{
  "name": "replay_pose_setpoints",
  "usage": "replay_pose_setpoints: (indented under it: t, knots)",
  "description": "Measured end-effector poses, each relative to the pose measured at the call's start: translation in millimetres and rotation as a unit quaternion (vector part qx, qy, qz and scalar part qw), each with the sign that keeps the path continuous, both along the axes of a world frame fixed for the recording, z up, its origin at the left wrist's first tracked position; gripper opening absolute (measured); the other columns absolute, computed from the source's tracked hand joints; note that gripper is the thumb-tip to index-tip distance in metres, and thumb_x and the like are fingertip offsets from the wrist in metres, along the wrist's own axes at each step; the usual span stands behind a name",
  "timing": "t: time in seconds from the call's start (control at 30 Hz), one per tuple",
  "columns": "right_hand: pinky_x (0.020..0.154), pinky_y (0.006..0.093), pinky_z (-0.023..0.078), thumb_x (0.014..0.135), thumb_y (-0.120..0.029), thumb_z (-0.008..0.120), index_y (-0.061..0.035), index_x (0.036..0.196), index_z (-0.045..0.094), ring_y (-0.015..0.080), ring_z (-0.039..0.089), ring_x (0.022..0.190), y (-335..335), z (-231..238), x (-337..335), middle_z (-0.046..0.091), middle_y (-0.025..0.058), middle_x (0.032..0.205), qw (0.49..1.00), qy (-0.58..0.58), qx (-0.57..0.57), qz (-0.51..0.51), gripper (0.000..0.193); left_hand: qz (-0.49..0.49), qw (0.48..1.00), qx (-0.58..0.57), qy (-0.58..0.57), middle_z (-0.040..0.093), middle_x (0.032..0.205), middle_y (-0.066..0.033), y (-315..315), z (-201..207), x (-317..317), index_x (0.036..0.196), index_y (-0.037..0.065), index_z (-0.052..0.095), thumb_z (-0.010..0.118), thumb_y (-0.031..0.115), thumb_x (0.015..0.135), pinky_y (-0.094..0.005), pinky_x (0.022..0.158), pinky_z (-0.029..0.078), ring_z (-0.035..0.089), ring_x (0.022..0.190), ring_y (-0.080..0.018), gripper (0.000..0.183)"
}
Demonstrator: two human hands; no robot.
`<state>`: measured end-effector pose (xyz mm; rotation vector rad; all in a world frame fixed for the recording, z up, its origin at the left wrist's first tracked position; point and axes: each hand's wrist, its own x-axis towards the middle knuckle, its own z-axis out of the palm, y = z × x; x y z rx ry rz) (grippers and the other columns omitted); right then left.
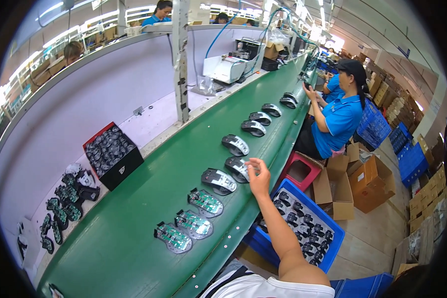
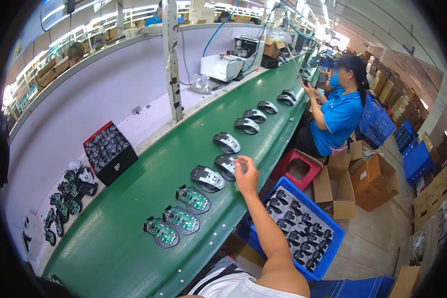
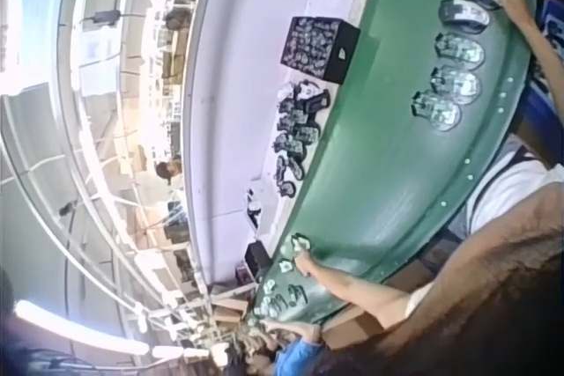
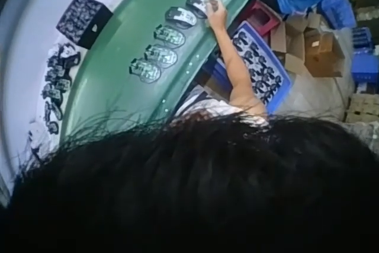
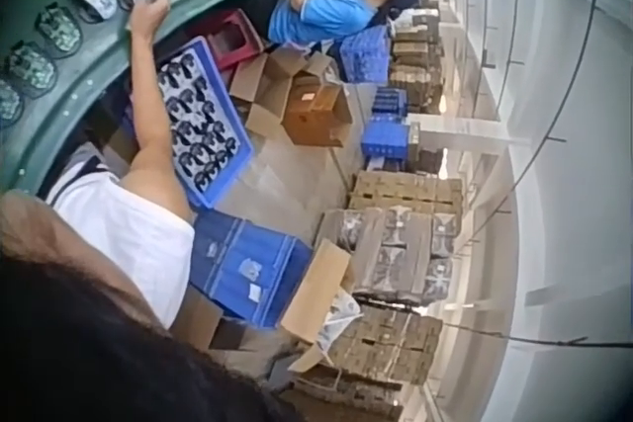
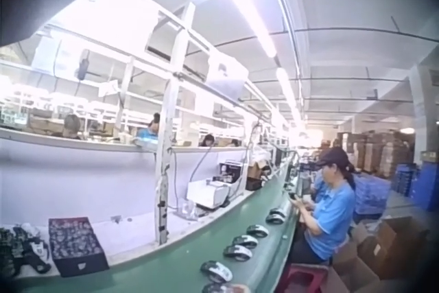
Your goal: The person assembles computer mice on a conveyor belt by taking scroll wheels from a box, installing them onto mouse circuit board bases, and fitting top shells onto the bases by hand.
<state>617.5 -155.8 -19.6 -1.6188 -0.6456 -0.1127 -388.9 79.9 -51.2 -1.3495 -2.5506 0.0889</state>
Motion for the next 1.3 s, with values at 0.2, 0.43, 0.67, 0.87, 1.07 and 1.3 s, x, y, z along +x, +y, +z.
replay_pose_setpoints:
  t: [0.2,0.43,0.67,0.87,1.07,1.3]
  knots:
    - [0.084,0.0338,0.052,0.095,-0.012,0.061,-0.0006,0.116,0.061,0.0201,0.068,0.098,-16.3,7.7,5.7,0.072,0.0116,0.103,0.998,-0.029,-0.030,-0.048,0.023,-0.049,0.997,0.059,-0.016,0.071,0.096,-0.0202,37.4,15.7,70.5,0.104,-0.003,0.065,0.063,0.051,0.092,-0.0472,0.071,0.051,0.067,0.082,-0.0379,0.056]
    - [0.082,0.0311,0.050,0.096,-0.010,0.058,-0.0020,0.118,0.061,0.0184,0.069,0.098,-3.4,-12.8,11.4,0.072,0.0106,0.103,0.999,-0.022,-0.028,-0.014,0.023,0.126,0.978,0.124,-0.109,0.066,0.119,-0.0267,32.5,66.8,111.6,0.122,-0.006,0.058,0.051,0.089,0.073,-0.0532,0.091,0.051,0.064,0.112,-0.0427,0.107]
    - [0.084,0.0293,0.050,0.099,-0.009,0.056,-0.0005,0.122,0.058,0.0181,0.066,0.096,-11.4,-36.1,35.4,0.070,0.0114,0.103,1.000,-0.012,0.015,-0.001,0.025,0.099,0.980,0.118,-0.123,0.068,0.120,-0.0186,49.9,58.5,139.9,0.114,0.004,0.068,0.074,0.071,0.068,-0.0486,0.093,0.053,0.066,0.111,-0.0360,0.082]
    - [0.092,0.0317,0.049,0.102,-0.011,0.052,0.0002,0.128,0.054,0.0203,0.064,0.100,-18.8,-45.1,46.9,0.067,0.0133,0.107,0.999,0.003,0.005,0.040,0.028,0.171,0.948,0.128,-0.235,0.064,0.130,-0.0185,48.6,70.7,130.8,0.128,0.002,0.061,0.071,0.080,0.063,-0.0470,0.097,0.051,0.062,0.121,-0.0324,0.103]
    - [0.091,0.0309,0.047,0.103,-0.011,0.050,-0.0001,0.129,0.054,0.0192,0.061,0.098,-12.0,-43.2,47.8,0.066,0.0113,0.104,0.998,0.010,0.016,0.058,0.029,0.065,0.956,0.130,-0.253,0.065,0.126,-0.0210,21.4,67.7,143.1,0.128,0.001,0.059,0.074,0.073,0.064,-0.0459,0.098,0.050,0.062,0.117,-0.0371,0.097]
    - [0.097,0.0328,0.046,0.103,-0.011,0.050,0.0012,0.133,0.052,0.0212,0.061,0.106,-15.9,-36.3,67.2,0.065,0.0141,0.113,0.996,-0.015,-0.019,0.090,0.033,-0.170,0.896,0.122,-0.391,0.069,0.073,-0.0212,-24.3,76.2,264.4,0.079,-0.007,0.070,0.063,0.071,0.082,-0.0427,0.072,0.052,0.066,0.073,-0.0294,0.078]
